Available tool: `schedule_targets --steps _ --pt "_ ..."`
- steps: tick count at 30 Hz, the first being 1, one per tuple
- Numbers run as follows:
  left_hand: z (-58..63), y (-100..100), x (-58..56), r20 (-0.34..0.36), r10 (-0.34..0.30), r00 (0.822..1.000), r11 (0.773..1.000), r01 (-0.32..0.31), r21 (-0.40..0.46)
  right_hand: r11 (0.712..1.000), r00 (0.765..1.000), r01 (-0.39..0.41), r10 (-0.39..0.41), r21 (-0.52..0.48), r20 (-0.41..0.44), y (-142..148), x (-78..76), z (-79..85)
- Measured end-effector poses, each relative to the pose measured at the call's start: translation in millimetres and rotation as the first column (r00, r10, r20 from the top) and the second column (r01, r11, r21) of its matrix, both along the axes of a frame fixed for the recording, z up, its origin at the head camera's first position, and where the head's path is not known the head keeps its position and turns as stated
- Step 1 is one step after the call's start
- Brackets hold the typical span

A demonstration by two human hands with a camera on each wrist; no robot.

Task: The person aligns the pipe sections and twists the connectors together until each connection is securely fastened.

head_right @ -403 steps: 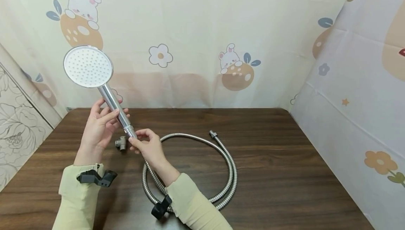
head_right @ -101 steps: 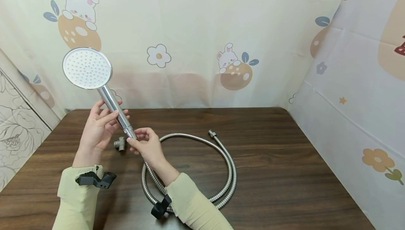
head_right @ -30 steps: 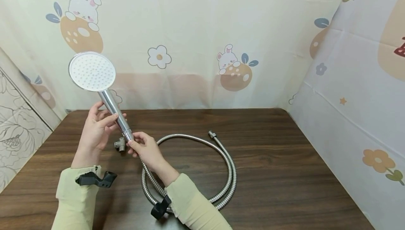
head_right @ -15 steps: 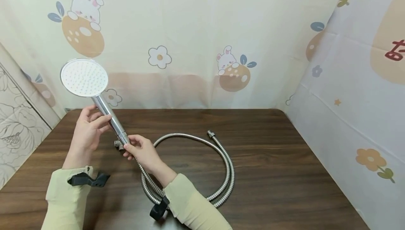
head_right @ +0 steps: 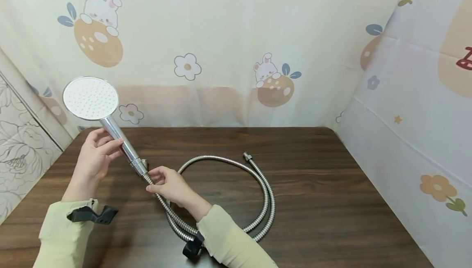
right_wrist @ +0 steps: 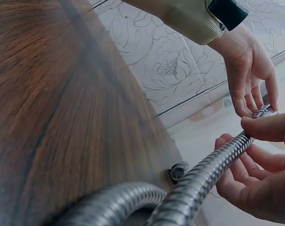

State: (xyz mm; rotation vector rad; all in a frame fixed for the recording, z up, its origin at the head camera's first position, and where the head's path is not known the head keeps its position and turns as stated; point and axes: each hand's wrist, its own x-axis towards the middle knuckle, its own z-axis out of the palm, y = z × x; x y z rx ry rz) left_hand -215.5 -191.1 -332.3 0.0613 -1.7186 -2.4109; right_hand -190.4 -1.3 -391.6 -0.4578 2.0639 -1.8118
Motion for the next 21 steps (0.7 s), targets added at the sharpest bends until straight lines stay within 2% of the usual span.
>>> schedule_targets --steps 6,12,21 --pt "-3.3 -1.6 1.1 0.023 0.017 1.0 1.0 -0.016 -0.009 0.998 0.997 0.043 -0.04 0.048 -0.067 0.3 2.8 -2.8" --pt "-7.4 -3.5 2.0 0.072 0.027 0.997 0.999 -0.025 -0.035 0.994 0.993 0.037 -0.024 0.105 -0.119 1.5 5.0 -6.7" --pt "-20.3 -12.6 2.7 0.141 0.027 0.99 0.995 -0.013 -0.099 0.983 0.996 0.011 0.006 0.184 -0.094 3.0 9.2 -5.5"
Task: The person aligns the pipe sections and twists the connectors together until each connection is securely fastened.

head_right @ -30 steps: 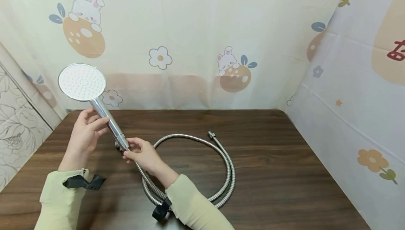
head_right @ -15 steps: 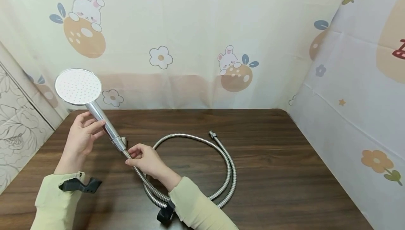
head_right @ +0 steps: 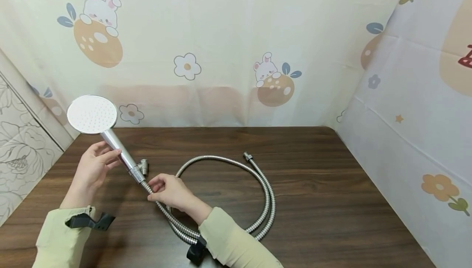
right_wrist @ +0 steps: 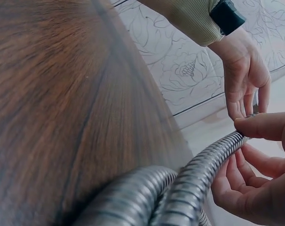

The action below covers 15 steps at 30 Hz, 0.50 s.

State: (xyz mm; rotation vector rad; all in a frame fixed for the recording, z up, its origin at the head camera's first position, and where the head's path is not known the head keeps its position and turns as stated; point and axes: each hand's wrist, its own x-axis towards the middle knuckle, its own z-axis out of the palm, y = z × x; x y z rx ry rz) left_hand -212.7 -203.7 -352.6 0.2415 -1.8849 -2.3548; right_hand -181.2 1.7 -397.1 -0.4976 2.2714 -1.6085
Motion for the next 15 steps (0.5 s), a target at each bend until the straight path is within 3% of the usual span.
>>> schedule_targets --steps 7,15 --pt "-7.2 -2.1 -0.8 0.023 -0.022 1.0 0.997 0.024 -0.079 1.0 1.0 -0.018 0.018 -0.012 0.025 1.5 2.3 -1.7" --pt "-13.3 -4.8 -3.8 0.096 -0.044 0.994 0.984 0.06 -0.166 0.999 0.999 -0.03 0.03 0.01 0.013 1.2 4.3 -4.7"
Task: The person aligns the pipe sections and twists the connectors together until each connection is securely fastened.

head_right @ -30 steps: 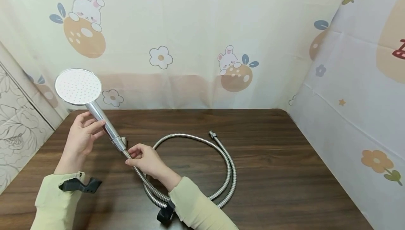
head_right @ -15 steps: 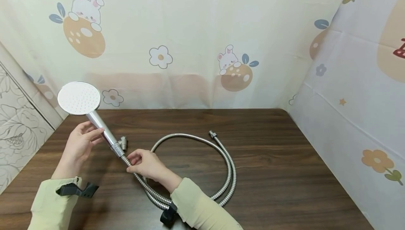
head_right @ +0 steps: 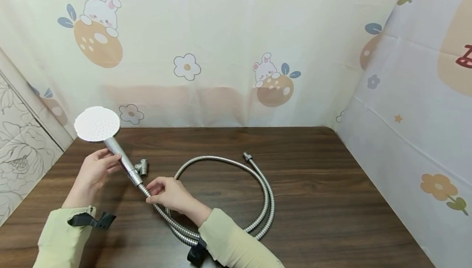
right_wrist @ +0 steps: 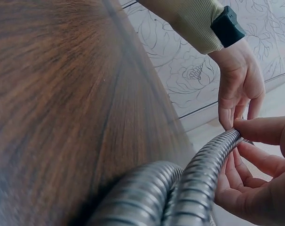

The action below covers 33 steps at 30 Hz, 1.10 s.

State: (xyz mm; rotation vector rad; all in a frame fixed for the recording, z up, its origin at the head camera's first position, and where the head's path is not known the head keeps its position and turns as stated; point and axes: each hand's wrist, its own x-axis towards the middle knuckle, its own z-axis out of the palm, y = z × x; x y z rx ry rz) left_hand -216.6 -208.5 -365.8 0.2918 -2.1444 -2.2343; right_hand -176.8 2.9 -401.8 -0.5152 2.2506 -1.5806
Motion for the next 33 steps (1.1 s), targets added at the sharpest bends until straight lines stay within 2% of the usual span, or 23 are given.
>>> schedule_targets --steps 8,23,33 --pt "-7.7 -3.4 -2.0 0.045 -0.038 0.998 0.999 0.037 0.015 1.0 1.0 0.022 -0.022 0.002 0.022 -3.1 1.5 -3.0" --pt "-15.4 -8.4 -6.1 0.112 -0.067 0.991 0.997 0.071 -0.035 0.999 0.997 0.036 -0.035 -0.016 0.067 -8.4 2.9 -5.2" --pt "-25.3 -9.4 -8.0 0.15 -0.089 0.985 0.995 0.096 -0.04 1.0 0.996 0.01 -0.008 -0.021 0.092 -9.6 1.4 -9.6"
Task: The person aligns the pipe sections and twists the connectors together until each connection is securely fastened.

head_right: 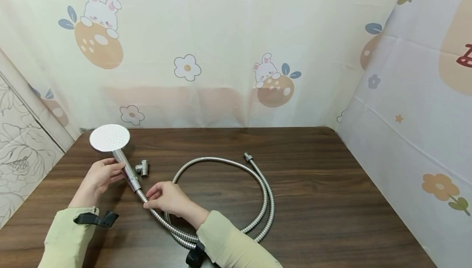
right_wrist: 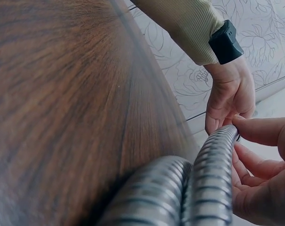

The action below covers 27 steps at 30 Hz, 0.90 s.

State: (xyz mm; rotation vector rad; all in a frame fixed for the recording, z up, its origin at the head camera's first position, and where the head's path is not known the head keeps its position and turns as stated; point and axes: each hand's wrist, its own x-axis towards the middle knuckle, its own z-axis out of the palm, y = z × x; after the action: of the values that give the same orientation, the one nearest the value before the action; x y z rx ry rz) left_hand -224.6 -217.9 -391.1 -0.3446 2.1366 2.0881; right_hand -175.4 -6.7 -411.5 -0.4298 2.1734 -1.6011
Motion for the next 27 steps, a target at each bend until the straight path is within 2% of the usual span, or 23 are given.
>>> schedule_targets --steps 9,27 --pt "-2.7 -1.3 0.7 0.022 -0.018 1.0 1.0 0.018 -0.023 1.0 0.999 -0.028 0.028 0.014 -0.017 0.1 1.0 0.3" --pt "-4.3 -5.7 -0.2 0.053 -0.027 0.998 1.0 0.028 -0.008 0.997 0.998 -0.034 0.038 0.076 -0.046 -2.4 1.7 2.7"
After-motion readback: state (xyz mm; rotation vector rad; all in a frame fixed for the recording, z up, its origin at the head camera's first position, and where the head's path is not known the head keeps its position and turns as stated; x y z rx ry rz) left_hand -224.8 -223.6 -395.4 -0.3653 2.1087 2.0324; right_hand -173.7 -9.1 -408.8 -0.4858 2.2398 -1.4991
